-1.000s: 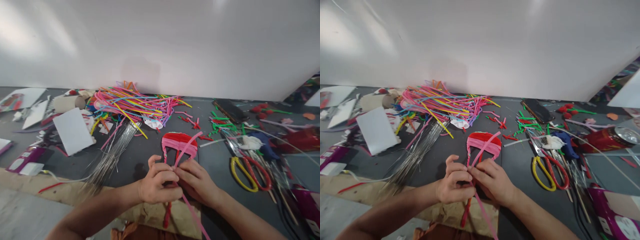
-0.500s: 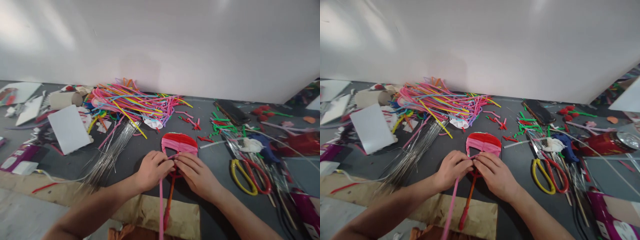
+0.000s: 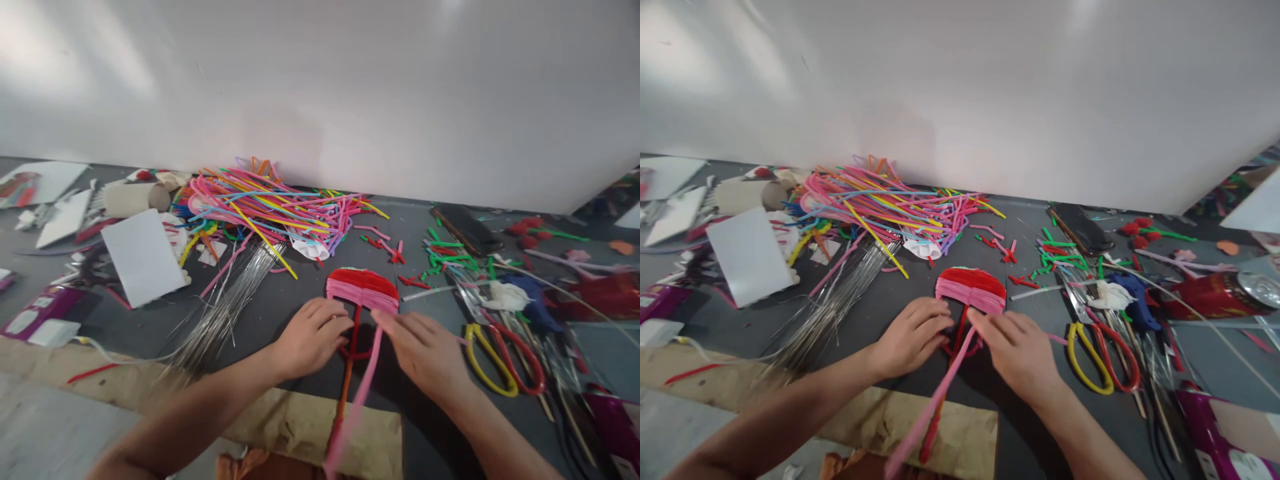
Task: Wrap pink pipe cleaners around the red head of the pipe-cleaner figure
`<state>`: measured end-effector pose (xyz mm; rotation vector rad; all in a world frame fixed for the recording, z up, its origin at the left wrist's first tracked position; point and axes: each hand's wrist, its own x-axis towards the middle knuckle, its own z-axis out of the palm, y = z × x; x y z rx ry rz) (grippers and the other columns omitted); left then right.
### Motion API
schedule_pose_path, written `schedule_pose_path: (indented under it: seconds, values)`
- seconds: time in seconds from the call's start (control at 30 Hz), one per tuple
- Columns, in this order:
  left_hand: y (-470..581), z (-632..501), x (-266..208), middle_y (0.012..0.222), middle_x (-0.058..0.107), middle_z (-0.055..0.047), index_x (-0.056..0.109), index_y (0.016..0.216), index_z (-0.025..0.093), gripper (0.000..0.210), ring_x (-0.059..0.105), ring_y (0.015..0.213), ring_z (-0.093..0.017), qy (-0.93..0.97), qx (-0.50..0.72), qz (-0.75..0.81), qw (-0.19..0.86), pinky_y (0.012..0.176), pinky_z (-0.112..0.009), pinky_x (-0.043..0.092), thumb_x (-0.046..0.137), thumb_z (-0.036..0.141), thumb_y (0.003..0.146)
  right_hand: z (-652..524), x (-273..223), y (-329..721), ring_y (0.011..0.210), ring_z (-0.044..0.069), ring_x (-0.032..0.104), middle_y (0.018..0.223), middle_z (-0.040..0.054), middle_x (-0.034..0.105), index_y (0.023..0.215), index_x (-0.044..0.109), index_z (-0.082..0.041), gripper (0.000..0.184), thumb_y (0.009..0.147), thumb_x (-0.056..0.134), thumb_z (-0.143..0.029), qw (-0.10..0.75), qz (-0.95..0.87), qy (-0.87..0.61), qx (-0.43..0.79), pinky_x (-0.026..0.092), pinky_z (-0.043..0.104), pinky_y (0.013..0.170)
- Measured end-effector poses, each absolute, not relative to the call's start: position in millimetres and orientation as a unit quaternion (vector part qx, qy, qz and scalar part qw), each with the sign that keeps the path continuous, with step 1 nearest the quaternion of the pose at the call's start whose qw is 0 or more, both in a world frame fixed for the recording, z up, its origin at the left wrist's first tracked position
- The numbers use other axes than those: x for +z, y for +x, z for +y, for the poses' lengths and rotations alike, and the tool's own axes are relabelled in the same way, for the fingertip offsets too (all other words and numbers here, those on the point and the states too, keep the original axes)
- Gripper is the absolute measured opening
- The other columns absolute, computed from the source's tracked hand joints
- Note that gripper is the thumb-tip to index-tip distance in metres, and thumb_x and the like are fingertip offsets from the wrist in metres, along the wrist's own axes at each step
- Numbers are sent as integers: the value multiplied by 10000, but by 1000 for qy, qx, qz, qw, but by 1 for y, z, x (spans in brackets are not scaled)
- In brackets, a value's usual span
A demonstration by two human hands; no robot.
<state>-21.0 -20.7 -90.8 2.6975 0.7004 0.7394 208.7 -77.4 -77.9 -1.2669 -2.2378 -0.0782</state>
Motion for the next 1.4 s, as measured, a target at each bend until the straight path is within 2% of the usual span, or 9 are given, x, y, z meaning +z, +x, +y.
schedule_pose_path:
  seconds: [0.1, 0.23, 0.37, 0.47, 0.53, 0.63, 0.77, 1.17, 1.4]
  values:
    - [-24, -11, -94, 1125, 618, -69, 603, 1041, 207, 211, 455, 1203, -230, 939, 193, 270, 91, 1042, -444, 329, 512, 214, 850, -76, -76, 227, 706, 188, 610, 809, 55, 669, 1335, 462, -241, 485, 869, 421, -114, 248, -799, -545, -51, 492, 330, 692]
    - [-27, -7, -91, 1025, 654, -29, 613, 992, 227, 173, 455, 1182, -216, 948, 148, 270, 78, 1081, -482, 206, 486, 240, 875, -73, -85, 241, 955, 237, 591, 1075, 108, 617, 1280, 512, -244, 447, 877, 376, -106, 272, -781, -560, -50, 493, 388, 820]
    - [-29, -8, -89, 799, 657, -9, 628, 862, 218, 149, 509, 989, -201, 934, 169, 295, 106, 989, -452, 274, 496, 284, 875, -69, -92, 243, 1005, 244, 550, 1125, 111, 588, 1291, 499, -224, 407, 896, 418, -175, 259, -786, -561, -9, 490, 406, 835]
    - [-29, -10, -89, 765, 640, -14, 635, 851, 218, 146, 498, 935, -199, 928, 174, 308, 119, 929, -438, 296, 505, 282, 869, -69, -91, 244, 1004, 250, 532, 1155, 88, 583, 1271, 525, -265, 396, 877, 511, -302, 213, -807, -550, 22, 474, 425, 840]
    - [-29, -10, -87, 793, 631, -20, 637, 852, 223, 130, 483, 957, -207, 926, 170, 318, 116, 922, -444, 285, 515, 267, 860, -70, -89, 244, 992, 253, 530, 1152, 75, 587, 1163, 613, -292, 310, 866, 536, -332, 207, -811, -547, 15, 459, 425, 829]
    - [-30, -11, -85, 856, 622, -27, 645, 826, 234, 110, 458, 990, -224, 919, 167, 339, 108, 920, -464, 267, 537, 249, 841, -71, -87, 245, 906, 228, 548, 1016, 60, 634, 963, 697, -278, 178, 865, 549, -294, 236, -790, -565, -28, 434, 380, 784]
    - [-31, -12, -86, 886, 613, -30, 654, 848, 243, 98, 439, 988, -232, 910, 168, 362, 118, 903, -469, 272, 560, 267, 829, -72, -85, 240, 804, 204, 566, 837, 44, 662, 882, 707, -244, 127, 849, 587, -269, 251, -765, -584, -104, 379, 354, 749]
    - [-28, -15, -85, 947, 596, -34, 627, 893, 225, 116, 401, 1039, -243, 910, 141, 379, 88, 975, -500, 230, 540, 279, 838, -73, -92, 201, 761, 167, 525, 780, 26, 680, 841, 701, -220, 240, 918, 480, -276, 233, -800, -553, -8, 315, 332, 770]
    - [-17, -21, -92, 931, 583, -54, 596, 826, 187, 118, 428, 984, -235, 905, 125, 406, 24, 880, -433, 340, 491, 218, 869, -73, -96, 203, 777, 170, 532, 818, 30, 684, 870, 696, -223, 230, 918, 476, -273, 228, -803, -550, 7, 325, 327, 759]
